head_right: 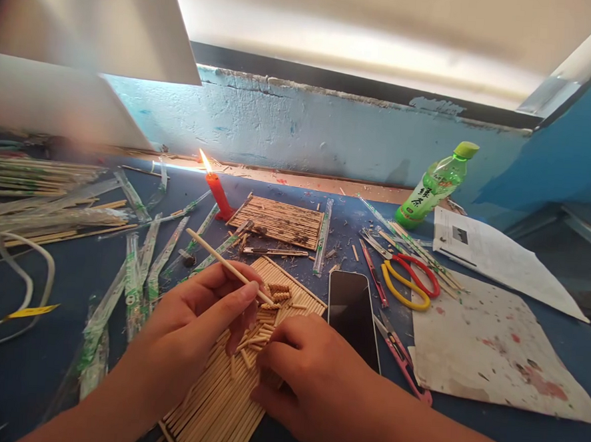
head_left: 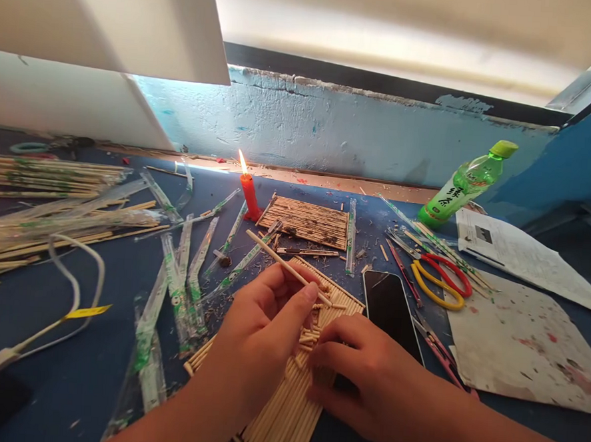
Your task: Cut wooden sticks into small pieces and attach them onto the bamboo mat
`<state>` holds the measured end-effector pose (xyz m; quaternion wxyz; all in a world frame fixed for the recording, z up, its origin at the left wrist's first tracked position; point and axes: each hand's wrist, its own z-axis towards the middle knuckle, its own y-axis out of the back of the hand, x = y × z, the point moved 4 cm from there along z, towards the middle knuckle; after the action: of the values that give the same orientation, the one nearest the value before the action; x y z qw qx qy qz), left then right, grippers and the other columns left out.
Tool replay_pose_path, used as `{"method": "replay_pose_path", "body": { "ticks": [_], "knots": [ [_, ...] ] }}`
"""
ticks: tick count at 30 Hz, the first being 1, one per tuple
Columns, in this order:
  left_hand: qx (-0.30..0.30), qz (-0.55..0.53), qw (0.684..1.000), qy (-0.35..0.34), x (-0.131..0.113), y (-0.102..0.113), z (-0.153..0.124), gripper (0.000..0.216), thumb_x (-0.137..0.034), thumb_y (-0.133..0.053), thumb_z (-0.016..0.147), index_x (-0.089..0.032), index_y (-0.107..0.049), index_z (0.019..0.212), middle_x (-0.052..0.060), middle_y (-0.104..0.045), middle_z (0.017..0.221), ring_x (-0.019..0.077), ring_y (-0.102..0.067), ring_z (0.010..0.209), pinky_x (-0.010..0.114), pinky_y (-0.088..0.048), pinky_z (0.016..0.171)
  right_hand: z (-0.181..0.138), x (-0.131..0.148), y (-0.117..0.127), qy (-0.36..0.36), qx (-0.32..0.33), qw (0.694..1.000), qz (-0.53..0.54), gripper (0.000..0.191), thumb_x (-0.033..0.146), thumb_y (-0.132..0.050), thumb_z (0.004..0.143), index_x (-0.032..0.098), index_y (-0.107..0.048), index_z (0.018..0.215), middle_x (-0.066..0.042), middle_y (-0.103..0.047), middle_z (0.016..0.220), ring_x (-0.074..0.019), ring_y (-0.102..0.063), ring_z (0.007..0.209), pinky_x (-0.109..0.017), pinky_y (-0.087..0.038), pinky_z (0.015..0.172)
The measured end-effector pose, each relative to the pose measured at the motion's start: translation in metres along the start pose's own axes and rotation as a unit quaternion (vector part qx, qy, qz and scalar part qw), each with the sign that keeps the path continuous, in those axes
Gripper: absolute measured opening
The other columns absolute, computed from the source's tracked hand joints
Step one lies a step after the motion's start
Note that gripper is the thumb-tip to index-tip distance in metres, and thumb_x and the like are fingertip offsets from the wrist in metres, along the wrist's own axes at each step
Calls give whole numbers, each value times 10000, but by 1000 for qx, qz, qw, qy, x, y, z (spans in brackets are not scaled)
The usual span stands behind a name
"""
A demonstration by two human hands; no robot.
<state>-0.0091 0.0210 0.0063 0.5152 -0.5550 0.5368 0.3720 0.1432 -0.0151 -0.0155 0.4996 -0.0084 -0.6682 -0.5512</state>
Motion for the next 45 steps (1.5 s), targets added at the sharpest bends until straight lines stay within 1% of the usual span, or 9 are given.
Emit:
{"method": "replay_pose_path", "body": {
  "ticks": [3,6,9,12,16,29,40,43,45],
  "knots": [
    [3,26,1000,10,4,0,1,114,-317,-672,961,-210,-670,923,-39,-632,758,91,-484,559,211,-413,538,-3,0,4,-24,9,999,32,53,142,-678,941,192,-668,927,-39,-695,907,-183,-640,841,-294,-515,768],
    [16,43,999,21,9,0,2,135,-341,-642,980,-216,-681,950,-25,-635,761,132,-565,672,227,-470,626,-8,-3,14,-72,1,989,130,73,180,-747,925,221,-687,917,12,-713,863,-141,-632,760,-248,-503,720],
    [49,43,997,32,10,-4,2,153,-343,-644,969,-200,-694,946,10,-679,829,165,-623,760,263,-514,705,-10,-10,28,-118,-70,958,250,49,260,-777,932,249,-740,962,20,-742,874,-140,-654,778,-235,-520,721],
    [82,40,995,51,9,-9,1,145,-311,-684,931,-175,-723,902,28,-708,818,166,-645,735,264,-532,694,-11,-20,37,-161,-139,916,340,74,291,-799,923,256,-764,979,13,-752,886,-139,-680,812,-222,-538,728],
    [106,7,990,96,9,-15,0,115,-271,-739,894,-164,-764,928,23,-732,799,143,-654,685,240,-546,664,-7,-29,37,-179,-143,889,397,95,301,-825,900,237,-782,956,2,-767,889,-140,-701,830,-234,-560,775],
    [133,-23,981,136,20,-19,-2,179,-293,-846,808,-147,-787,894,71,-782,895,193,-710,846,273,-562,778,-7,-29,34,-198,-121,909,347,103,303,-824,892,230,-784,954,-22,-789,904,-192,-736,856,-302,-595,803],
    [144,-37,976,158,27,-18,-1,222,-333,-873,800,-146,-777,872,61,-783,831,175,-711,801,281,-580,783,-7,-32,27,-222,-108,873,420,91,287,-833,884,219,-793,929,-7,-794,891,-163,-741,830,-266,-601,793],
    [132,-40,977,161,28,-17,-1,214,-300,-895,766,-144,-772,847,54,-780,794,170,-710,768,267,-579,748,-9,-30,28,-225,-92,886,395,111,308,-798,917,232,-791,997,-21,-799,934,-186,-753,871,-301,-605,823],
    [119,-38,979,164,28,-16,0,219,-267,-912,736,-140,-768,842,45,-772,766,163,-704,738,255,-574,721,-10,-29,32,-210,-88,916,330,157,302,-801,911,253,-784,1059,-20,-793,961,-190,-738,884,-305,-597,810]
  ]
}}
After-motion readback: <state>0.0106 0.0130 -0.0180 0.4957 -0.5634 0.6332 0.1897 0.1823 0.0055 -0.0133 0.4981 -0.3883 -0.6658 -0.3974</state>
